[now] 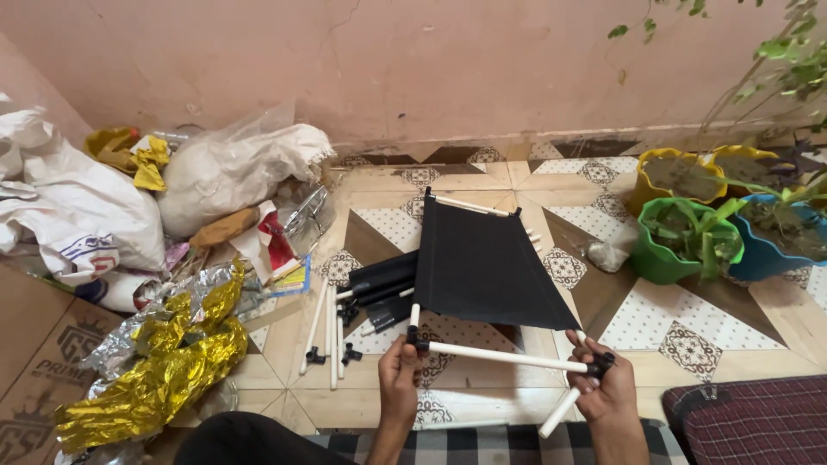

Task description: The person assembles a small folding chair or stool by connecting white plastic poles with black connectors and attaching a black fabric seat. They insert poles into joints, secure the frame, and attach the fabric panel to the structure.

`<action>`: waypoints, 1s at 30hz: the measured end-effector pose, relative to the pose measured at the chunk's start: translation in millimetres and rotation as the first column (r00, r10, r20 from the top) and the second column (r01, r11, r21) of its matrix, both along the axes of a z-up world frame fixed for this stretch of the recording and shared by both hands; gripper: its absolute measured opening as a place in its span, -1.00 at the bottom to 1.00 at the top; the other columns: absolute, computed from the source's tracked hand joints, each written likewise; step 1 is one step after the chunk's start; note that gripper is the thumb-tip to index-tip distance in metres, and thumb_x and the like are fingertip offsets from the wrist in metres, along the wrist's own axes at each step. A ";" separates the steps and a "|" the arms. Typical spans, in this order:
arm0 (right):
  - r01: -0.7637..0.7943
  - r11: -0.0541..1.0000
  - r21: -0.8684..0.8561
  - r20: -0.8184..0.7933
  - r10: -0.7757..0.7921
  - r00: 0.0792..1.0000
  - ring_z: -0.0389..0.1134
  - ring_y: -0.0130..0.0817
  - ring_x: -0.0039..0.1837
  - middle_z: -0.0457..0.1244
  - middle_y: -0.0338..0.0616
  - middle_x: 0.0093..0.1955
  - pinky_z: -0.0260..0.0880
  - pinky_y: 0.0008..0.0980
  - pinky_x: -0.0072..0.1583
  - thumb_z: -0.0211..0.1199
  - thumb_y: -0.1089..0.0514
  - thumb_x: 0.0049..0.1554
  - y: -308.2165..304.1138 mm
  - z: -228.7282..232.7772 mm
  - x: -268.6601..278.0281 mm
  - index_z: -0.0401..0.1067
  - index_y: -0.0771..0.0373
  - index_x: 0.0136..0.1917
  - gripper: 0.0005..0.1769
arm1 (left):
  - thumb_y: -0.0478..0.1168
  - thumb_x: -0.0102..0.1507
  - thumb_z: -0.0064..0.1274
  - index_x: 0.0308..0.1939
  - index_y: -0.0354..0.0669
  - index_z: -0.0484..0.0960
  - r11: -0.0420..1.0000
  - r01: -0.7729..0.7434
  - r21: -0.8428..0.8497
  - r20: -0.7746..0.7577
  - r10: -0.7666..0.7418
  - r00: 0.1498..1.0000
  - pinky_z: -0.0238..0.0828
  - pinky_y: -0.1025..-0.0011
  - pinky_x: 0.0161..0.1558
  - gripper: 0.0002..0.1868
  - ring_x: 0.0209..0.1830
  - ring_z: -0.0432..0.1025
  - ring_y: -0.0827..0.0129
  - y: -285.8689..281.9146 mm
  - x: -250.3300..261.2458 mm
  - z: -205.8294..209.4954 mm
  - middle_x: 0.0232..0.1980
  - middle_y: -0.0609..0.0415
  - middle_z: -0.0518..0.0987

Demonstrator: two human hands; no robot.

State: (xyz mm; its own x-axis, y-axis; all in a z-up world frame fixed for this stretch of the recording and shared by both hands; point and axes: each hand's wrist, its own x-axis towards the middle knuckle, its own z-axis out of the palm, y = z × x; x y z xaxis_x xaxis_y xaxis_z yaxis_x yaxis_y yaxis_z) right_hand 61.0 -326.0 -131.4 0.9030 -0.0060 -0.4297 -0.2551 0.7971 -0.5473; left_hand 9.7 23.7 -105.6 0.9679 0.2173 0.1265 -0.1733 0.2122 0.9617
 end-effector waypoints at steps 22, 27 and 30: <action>0.007 0.999 0.047 -0.004 -0.007 1.000 -0.12 -0.59 -0.55 0.08 -0.35 -0.44 -0.16 -0.56 -0.54 0.06 0.14 0.23 -14.9 -4.8 -10.5 0.26 0.53 0.21 -0.59 | 0.21 0.38 -0.18 -0.45 -0.04 0.32 0.826 0.462 -0.322 -0.079 -0.509 0.857 -0.05 0.51 -0.63 -0.51 -0.67 0.04 0.54 24.6 7.5 -31.6 -0.56 0.24 0.28; 0.021 0.993 0.116 0.016 -0.023 1.000 -0.11 -0.58 -0.53 0.08 -0.35 -0.44 -0.16 -0.57 -0.54 0.06 0.14 0.23 -26.2 -14.2 -9.3 0.26 0.54 0.20 -0.58 | 0.23 0.45 -0.22 -0.43 -0.07 0.34 0.684 0.627 -0.373 -0.012 -0.679 0.734 -0.08 0.54 -0.63 -0.46 -0.67 0.01 0.56 24.5 12.1 -42.8 -0.56 0.27 0.25; 0.032 0.994 0.104 0.003 -0.033 0.999 -0.11 -0.59 -0.53 0.09 -0.35 -0.42 -0.16 -0.58 -0.54 0.05 0.13 0.23 -21.4 -19.4 -7.3 0.27 0.53 0.20 -0.60 | 0.23 0.46 -0.26 -0.40 -0.14 0.45 0.954 0.298 -0.017 -0.053 -0.299 0.953 0.00 0.51 -0.65 -0.42 -0.67 0.12 0.54 8.8 12.3 -41.5 -0.57 0.23 0.36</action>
State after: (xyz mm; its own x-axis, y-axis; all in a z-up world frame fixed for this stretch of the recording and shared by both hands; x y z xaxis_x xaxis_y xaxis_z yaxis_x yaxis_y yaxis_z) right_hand 53.7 -347.4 -150.9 0.9052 0.0090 -0.4249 -0.2255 0.8576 -0.4623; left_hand 22.0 32.5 -147.2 0.9941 -0.0819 0.0717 -0.0487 0.2548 0.9658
